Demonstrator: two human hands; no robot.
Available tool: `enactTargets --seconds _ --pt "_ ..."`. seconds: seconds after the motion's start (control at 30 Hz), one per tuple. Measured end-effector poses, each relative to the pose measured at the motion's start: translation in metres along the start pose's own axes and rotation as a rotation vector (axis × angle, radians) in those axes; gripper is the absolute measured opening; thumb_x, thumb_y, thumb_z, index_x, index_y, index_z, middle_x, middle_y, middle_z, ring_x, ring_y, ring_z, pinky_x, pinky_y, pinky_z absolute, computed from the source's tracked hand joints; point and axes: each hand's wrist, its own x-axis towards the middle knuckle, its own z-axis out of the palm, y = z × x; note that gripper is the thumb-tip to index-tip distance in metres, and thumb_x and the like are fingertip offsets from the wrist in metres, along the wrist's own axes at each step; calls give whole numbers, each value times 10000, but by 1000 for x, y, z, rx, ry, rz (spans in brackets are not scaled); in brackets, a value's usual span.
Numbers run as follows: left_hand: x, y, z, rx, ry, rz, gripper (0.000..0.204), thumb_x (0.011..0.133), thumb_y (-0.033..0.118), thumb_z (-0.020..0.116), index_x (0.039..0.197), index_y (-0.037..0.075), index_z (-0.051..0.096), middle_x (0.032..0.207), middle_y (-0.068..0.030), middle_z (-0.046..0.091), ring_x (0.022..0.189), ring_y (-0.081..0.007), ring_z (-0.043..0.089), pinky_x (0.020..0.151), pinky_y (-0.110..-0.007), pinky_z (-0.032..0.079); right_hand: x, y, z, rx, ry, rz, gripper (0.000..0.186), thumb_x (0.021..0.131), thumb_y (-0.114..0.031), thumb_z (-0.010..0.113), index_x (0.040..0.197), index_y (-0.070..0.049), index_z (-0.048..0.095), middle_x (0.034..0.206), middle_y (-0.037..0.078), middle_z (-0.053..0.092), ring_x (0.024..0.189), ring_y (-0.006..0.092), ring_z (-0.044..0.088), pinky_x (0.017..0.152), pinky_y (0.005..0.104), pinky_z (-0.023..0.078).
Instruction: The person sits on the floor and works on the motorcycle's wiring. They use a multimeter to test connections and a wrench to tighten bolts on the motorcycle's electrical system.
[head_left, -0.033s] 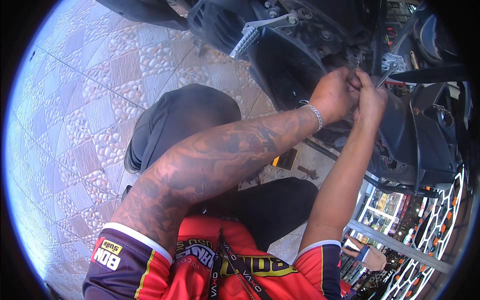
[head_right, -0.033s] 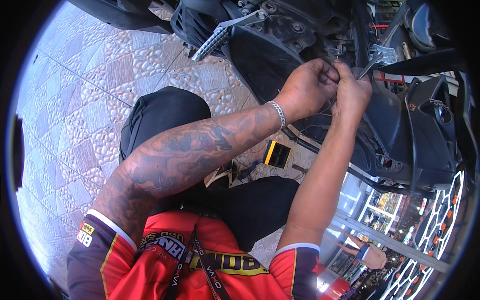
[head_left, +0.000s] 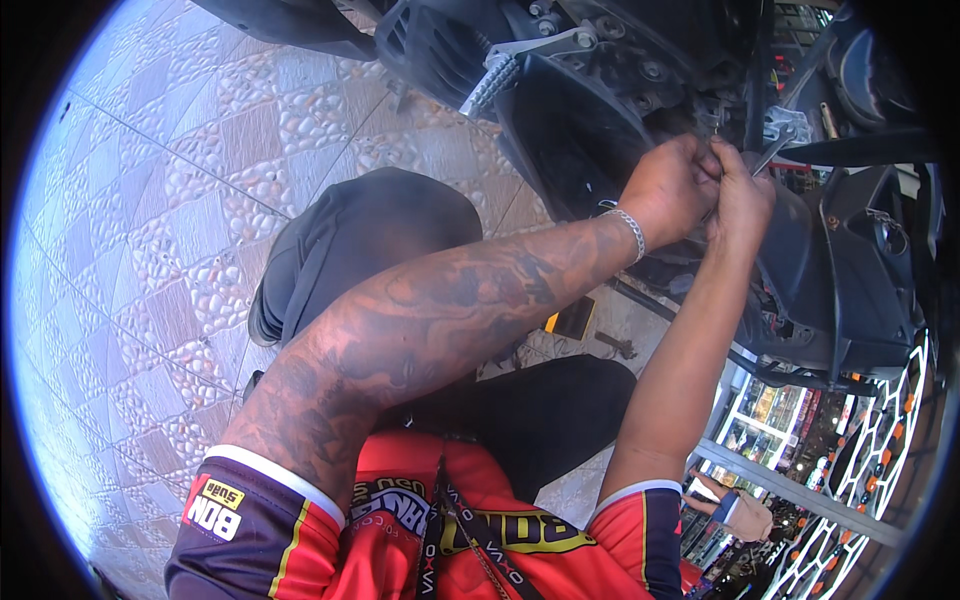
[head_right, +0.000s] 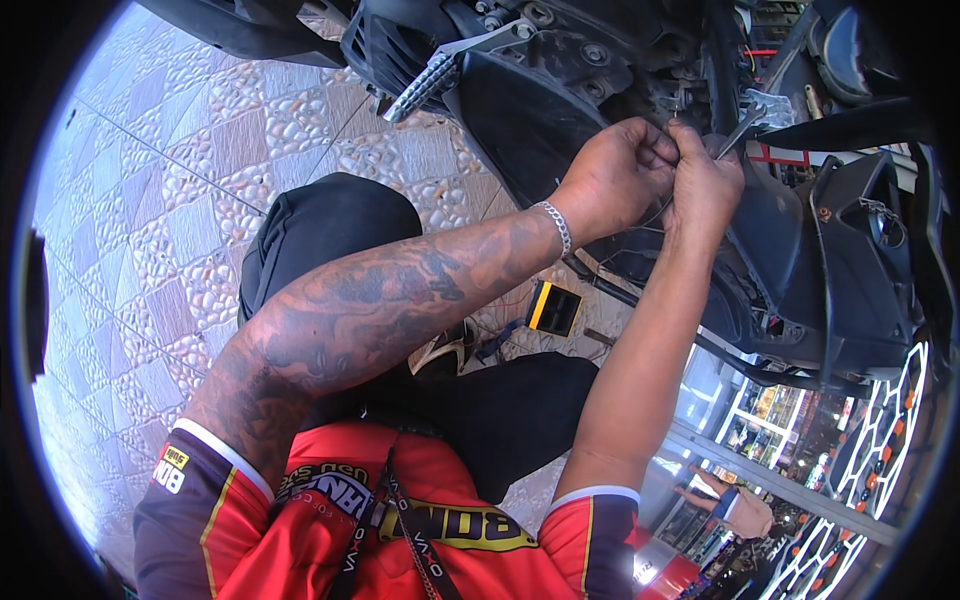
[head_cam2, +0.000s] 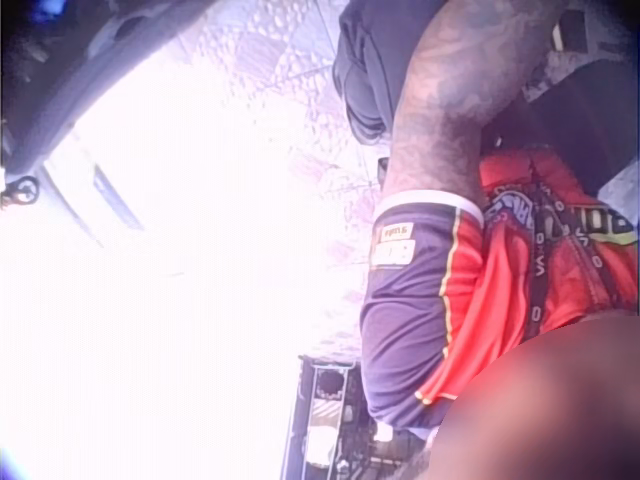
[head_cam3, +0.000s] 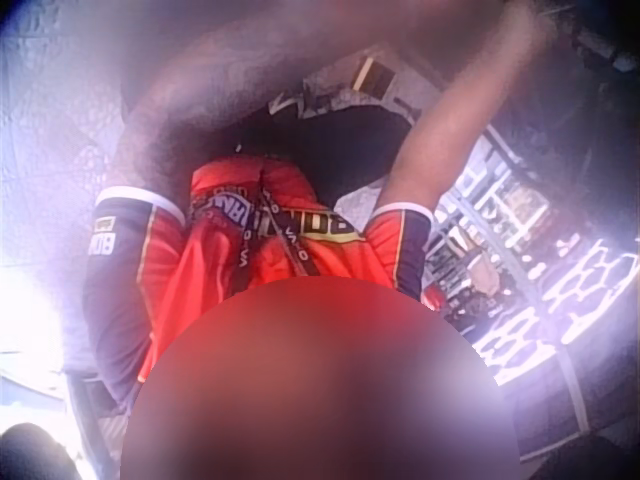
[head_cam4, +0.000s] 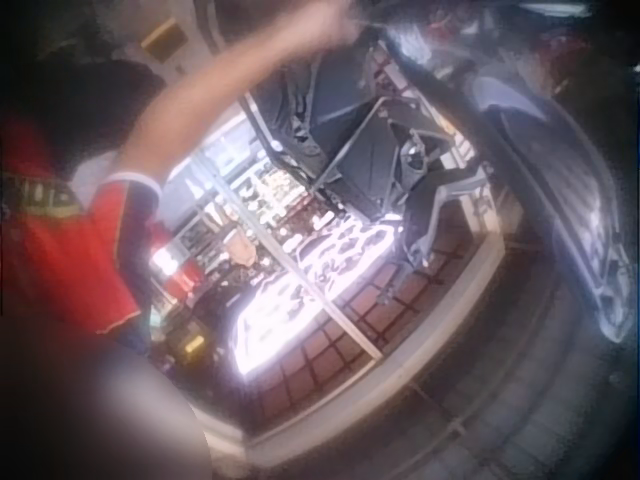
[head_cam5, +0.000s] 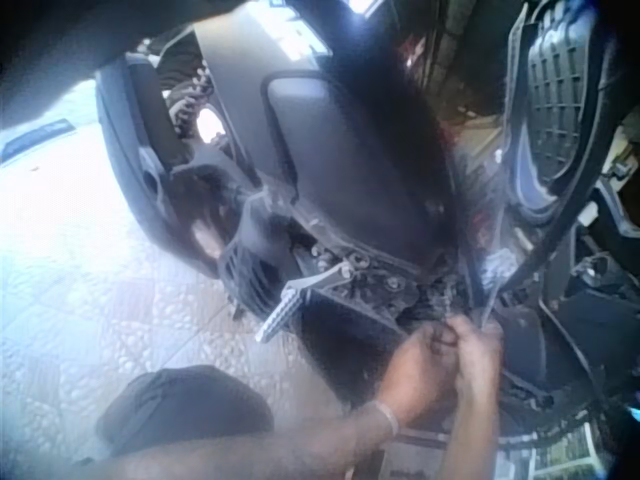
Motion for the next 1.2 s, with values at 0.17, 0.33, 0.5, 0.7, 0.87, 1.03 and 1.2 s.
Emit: enactTargets --seconds 0.17,0.33,0.5,0.7,0.87,1.03,1.2 --pt "1 -1 1 -18 5 13 196 858 24 717 1020 -25 619 899 -70 677 817 -106 650 767 -254 546 1 0 1 -14 4 -5 226 779 47 758 913 26 576 821 70 622 670 160 637 586 301 531" --pt "6 -1 -3 -9 -7 3 198 859 25 719 1022 -22 615 890 -62 674 809 -105 649 765 -255 546 4 -2 7 0 10 -14 225 772 51 759 914 40 584 836 82 630 684 166 638 612 309 539" --pt "8 -3 0 -102 46 7 190 821 97 736 970 14 651 878 -125 712 837 -245 714 785 -331 544 6 -4 10 21 11 -40 215 765 56 766 875 20 584 817 61 607 700 163 627 630 310 521" --pt "9 -2 -3 -11 46 0 198 862 25 715 1027 -12 612 867 -49 665 789 -91 639 743 -245 540 7 2 16 -36 44 -134 263 763 69 765 812 -28 525 773 17 536 687 141 598 614 308 499" --pt "8 -3 -2 -80 58 -29 194 836 69 725 996 1 639 874 -98 695 826 -184 689 770 -297 542 7 3 19 12 81 -71 271 775 83 750 834 -27 510 791 38 558 677 147 603 591 305 508" --pt "10 -11 0 -80 62 3 196 816 71 721 987 1 653 873 -122 709 836 -226 715 778 -319 543 2 -3 17 10 50 -118 298 796 76 743 832 -33 468 806 81 592 672 175 644 576 313 549" --pt "13 -17 1 -46 46 -13 204 820 69 703 1005 -5 660 886 -129 713 844 -234 718 785 -321 543 0 -3 17 -58 20 -119 317 824 82 723 887 -32 434 820 125 607 647 205 673 553 321 576"
